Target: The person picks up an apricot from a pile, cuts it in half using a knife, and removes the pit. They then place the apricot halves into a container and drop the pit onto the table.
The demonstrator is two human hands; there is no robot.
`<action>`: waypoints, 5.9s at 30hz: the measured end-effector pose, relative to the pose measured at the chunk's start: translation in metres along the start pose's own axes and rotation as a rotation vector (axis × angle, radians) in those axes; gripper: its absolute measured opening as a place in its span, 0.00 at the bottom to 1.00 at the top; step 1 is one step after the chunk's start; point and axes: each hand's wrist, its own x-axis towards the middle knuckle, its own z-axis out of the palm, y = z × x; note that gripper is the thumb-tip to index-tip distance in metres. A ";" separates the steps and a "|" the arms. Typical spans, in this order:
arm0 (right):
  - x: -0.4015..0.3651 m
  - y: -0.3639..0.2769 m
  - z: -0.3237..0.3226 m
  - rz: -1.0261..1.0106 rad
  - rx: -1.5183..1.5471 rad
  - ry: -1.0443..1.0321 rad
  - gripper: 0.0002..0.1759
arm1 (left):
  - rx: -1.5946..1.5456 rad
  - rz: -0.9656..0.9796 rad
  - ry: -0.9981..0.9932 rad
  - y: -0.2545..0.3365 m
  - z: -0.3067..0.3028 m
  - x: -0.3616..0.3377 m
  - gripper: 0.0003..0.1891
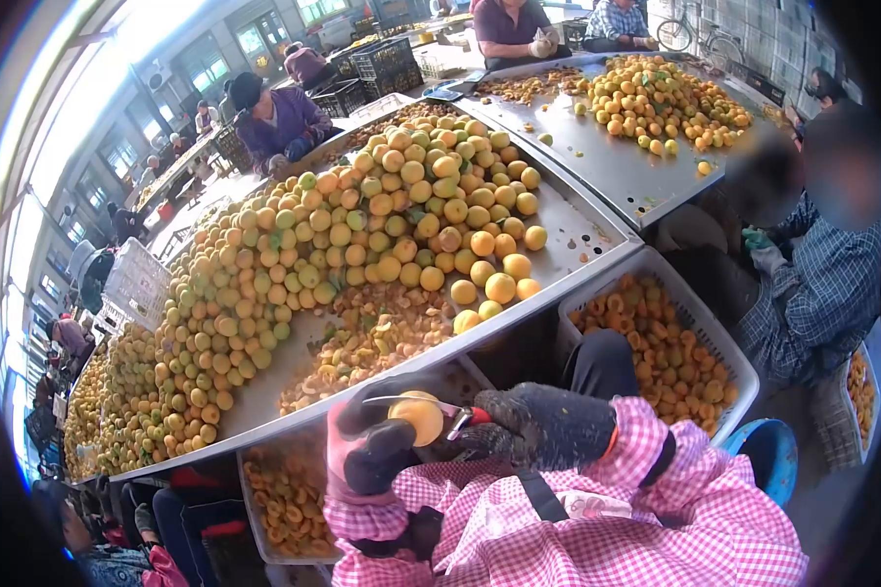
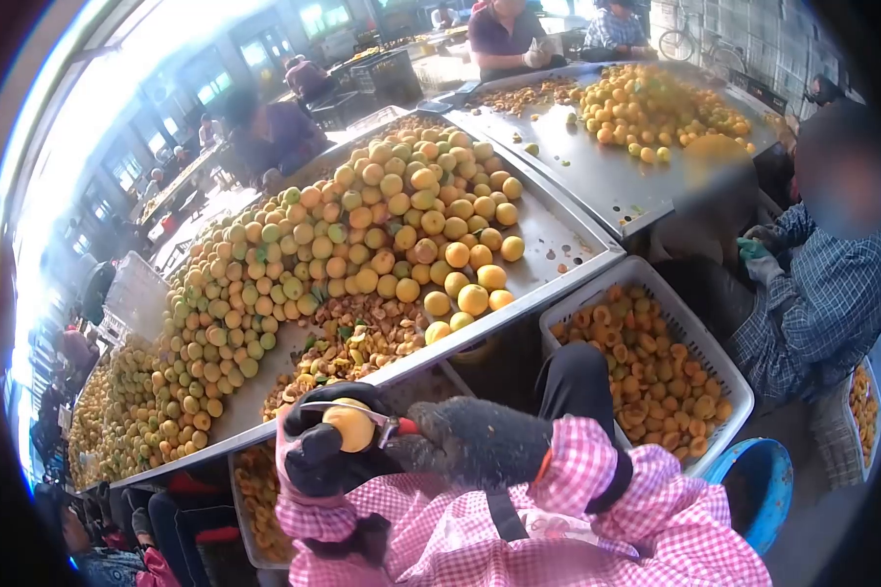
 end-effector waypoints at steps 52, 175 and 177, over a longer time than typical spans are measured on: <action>0.253 0.153 -0.014 0.066 -0.407 -0.023 0.23 | 0.551 0.299 0.150 -0.118 -0.192 0.153 0.10; 0.228 0.155 0.035 -0.422 -0.258 0.246 0.19 | -0.605 -0.376 0.676 -0.141 -0.186 0.178 0.29; 0.229 0.169 0.036 -0.382 -0.372 0.086 0.23 | -0.494 -0.323 0.863 -0.140 -0.169 0.178 0.27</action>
